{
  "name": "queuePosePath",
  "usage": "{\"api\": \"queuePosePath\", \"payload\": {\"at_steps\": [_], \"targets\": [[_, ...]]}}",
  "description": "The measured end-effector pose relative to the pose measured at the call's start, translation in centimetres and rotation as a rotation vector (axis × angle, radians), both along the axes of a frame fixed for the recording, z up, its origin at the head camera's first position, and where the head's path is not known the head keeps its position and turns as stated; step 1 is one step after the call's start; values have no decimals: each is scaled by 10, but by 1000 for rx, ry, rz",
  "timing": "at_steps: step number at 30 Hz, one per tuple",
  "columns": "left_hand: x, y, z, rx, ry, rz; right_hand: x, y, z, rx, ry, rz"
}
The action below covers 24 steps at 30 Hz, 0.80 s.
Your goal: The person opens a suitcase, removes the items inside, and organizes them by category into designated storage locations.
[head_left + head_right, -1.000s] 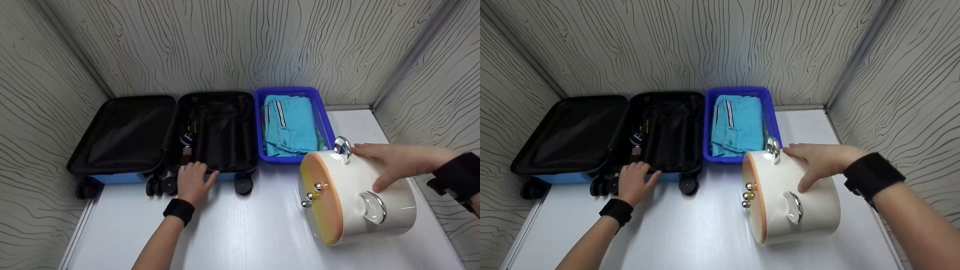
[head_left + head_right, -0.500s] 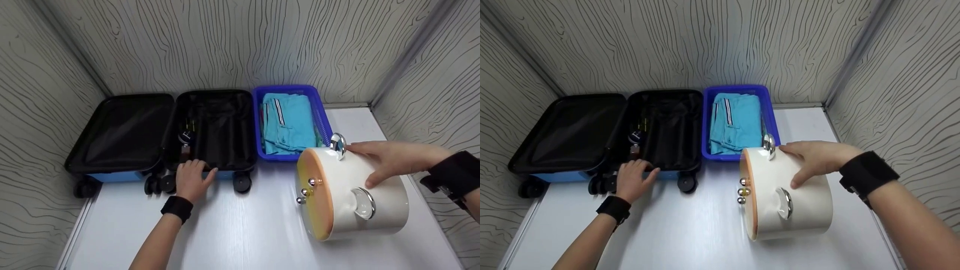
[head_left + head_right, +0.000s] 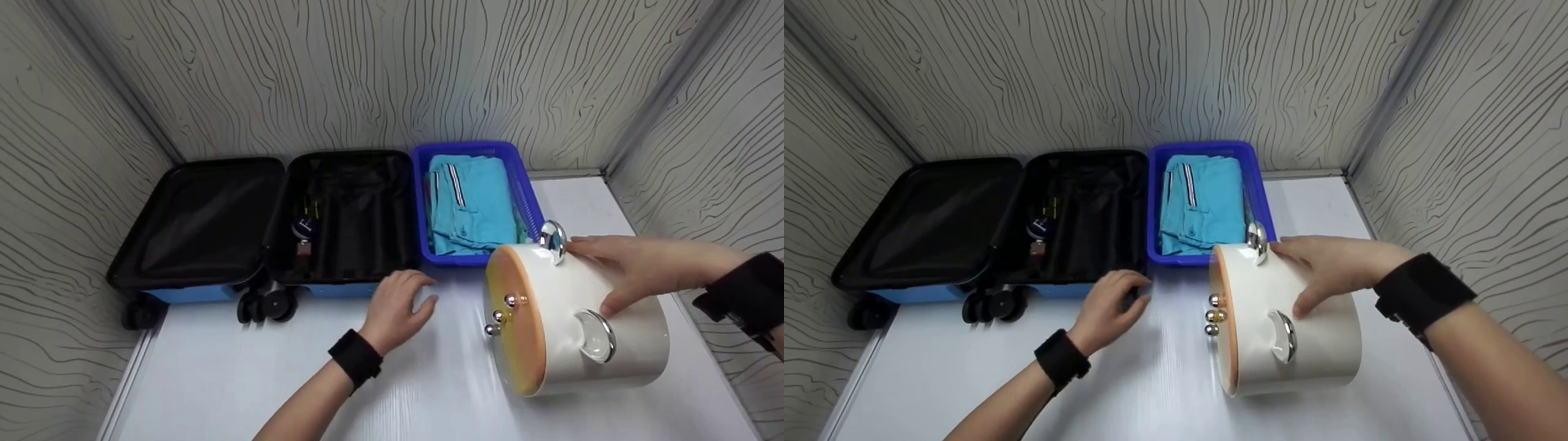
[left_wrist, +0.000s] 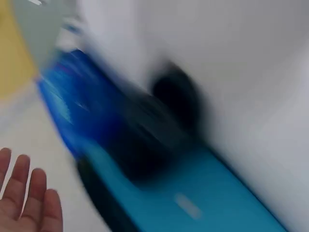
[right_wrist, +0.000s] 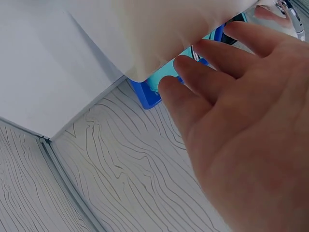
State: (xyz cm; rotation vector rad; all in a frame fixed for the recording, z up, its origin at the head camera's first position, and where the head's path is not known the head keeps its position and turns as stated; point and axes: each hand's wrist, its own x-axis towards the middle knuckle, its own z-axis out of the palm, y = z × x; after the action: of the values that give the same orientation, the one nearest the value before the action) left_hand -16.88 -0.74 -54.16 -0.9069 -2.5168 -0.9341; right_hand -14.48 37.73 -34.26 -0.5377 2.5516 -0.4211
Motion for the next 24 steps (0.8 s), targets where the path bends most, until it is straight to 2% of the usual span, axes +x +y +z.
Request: {"api": "queuePosePath", "payload": {"at_steps": [3, 5, 7, 13, 24], "targets": [[13, 32, 15, 44, -116, -97, 3, -1, -1, -11, 3, 9], [20, 49, 24, 71, -181, -136, 4, -2, -2, -12, 14, 11], [25, 63, 31, 105, -216, -168, 4, -3, -3, -14, 20, 17], [32, 83, 36, 163, -219, -209, 3, -6, -3, -11, 28, 27], [32, 95, 39, 176, -248, -210, 4, -5, -1, -2, 20, 5]]}}
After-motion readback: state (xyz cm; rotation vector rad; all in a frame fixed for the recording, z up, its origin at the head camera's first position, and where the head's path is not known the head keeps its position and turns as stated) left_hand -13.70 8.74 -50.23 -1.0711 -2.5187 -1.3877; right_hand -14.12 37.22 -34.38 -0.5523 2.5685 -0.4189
